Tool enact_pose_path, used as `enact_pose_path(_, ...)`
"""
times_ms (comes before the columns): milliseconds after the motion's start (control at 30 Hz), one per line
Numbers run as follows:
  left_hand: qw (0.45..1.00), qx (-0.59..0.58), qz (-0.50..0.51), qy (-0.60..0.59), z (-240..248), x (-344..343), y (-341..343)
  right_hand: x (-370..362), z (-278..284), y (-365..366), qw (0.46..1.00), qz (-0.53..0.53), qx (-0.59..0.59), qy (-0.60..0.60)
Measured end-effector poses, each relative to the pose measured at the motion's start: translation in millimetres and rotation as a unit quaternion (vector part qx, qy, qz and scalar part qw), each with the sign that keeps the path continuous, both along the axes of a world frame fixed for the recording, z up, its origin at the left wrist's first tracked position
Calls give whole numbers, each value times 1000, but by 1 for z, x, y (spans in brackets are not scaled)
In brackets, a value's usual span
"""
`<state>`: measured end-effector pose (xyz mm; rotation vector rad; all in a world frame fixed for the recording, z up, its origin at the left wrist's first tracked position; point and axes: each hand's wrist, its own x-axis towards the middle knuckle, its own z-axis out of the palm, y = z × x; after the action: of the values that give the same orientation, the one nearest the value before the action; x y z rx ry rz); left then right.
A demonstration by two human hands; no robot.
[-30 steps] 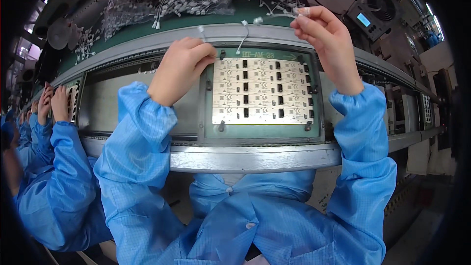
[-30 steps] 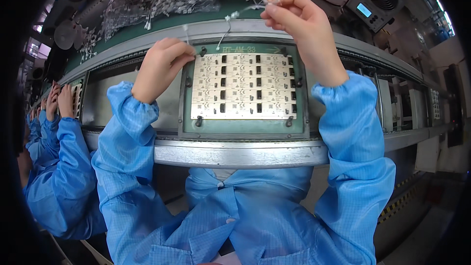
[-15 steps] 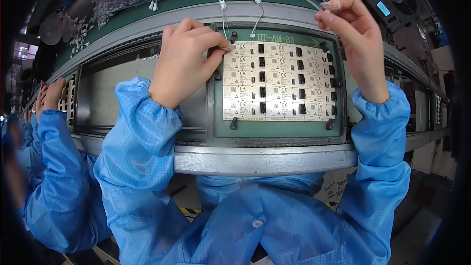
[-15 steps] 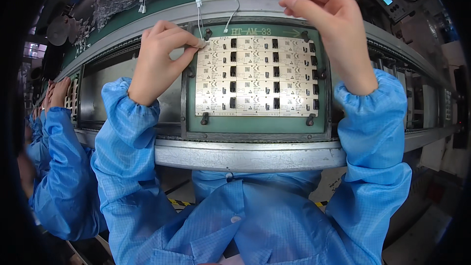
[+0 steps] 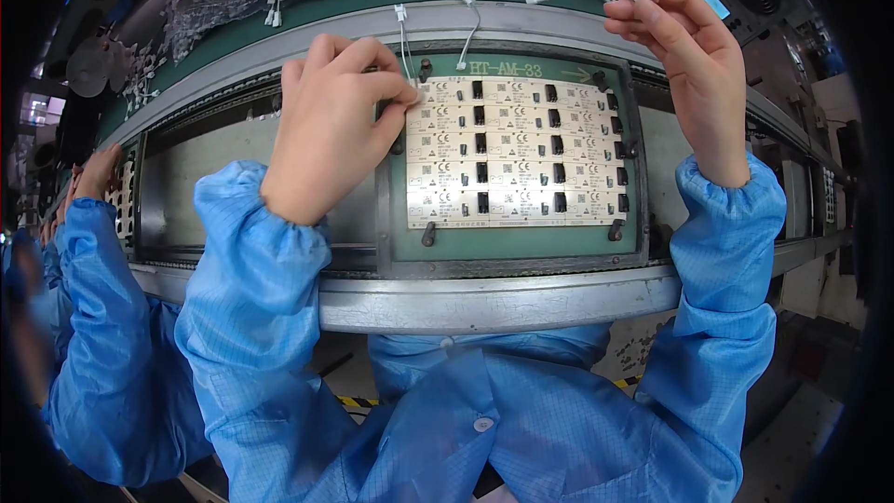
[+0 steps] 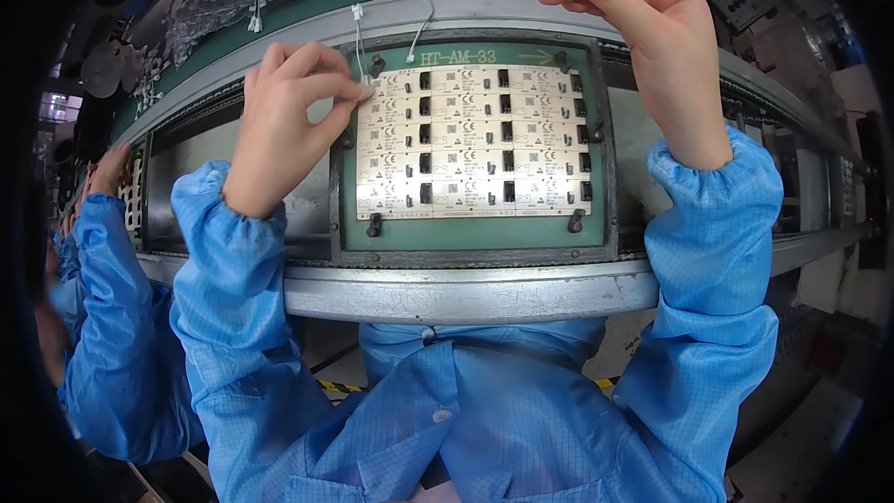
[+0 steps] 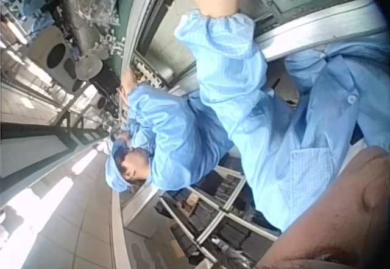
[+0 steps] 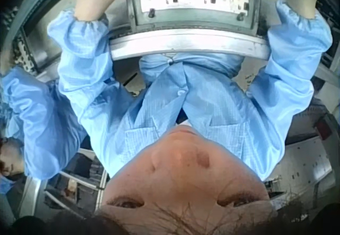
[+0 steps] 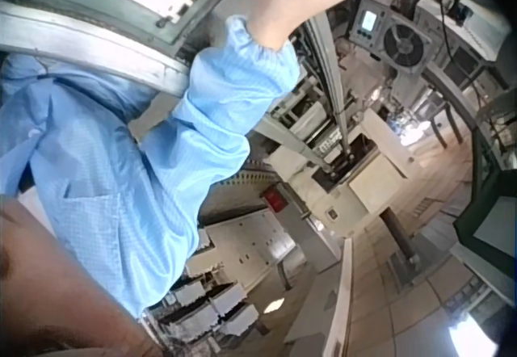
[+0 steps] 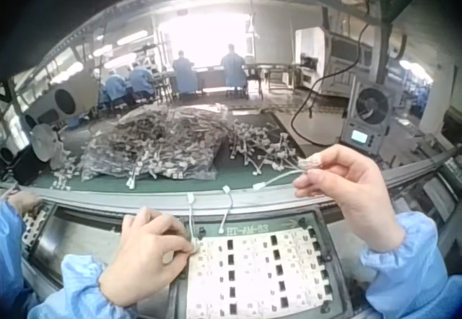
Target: Assemble electronic components onto a panel on an assembly line.
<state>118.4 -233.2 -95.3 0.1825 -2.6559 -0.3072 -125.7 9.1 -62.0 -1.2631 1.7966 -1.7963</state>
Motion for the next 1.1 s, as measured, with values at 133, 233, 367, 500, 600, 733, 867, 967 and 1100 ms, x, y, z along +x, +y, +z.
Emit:
enact_pose_path(133, 999, -23, -8, -36, 11, 7, 4, -3, 0, 12, 1000, -22, -15, 6)
enact_pose_path(233, 998, -31, -14, -51, 23, -2, 4, -2, -12, 7, 998, -55, -14, 27)
enact_pose_path(367, 995, -98, 1, 2, 13, -38, 10, 25, -20, -7, 978, -118, 78, 154)
enact_pose_path(500, 994, -106, -24, -10, 0, -53, 18, 37, -29, -10, 945, -115, 168, 256)
enact_pose_path(600, 994, -98, -39, 14, -5, -55, 20, 35, -40, -4, 885, -107, 190, 412)
enact_pose_path(733, 986, -157, -37, 37, -12, -60, 20, 39, -39, -6, 877, -112, 213, 415)
enact_pose_path(867, 973, -215, -64, 55, -14, -60, 16, 41, -39, -5, 876, -94, 240, 408)
enact_pose_path(967, 976, -185, -86, 80, -3, -57, 13, 38, -38, -3, 879, -76, 238, 406)
enact_pose_path(1100, 981, 148, -86, 93, 15, -47, 8, 41, -35, -1, 854, -68, 233, 460)
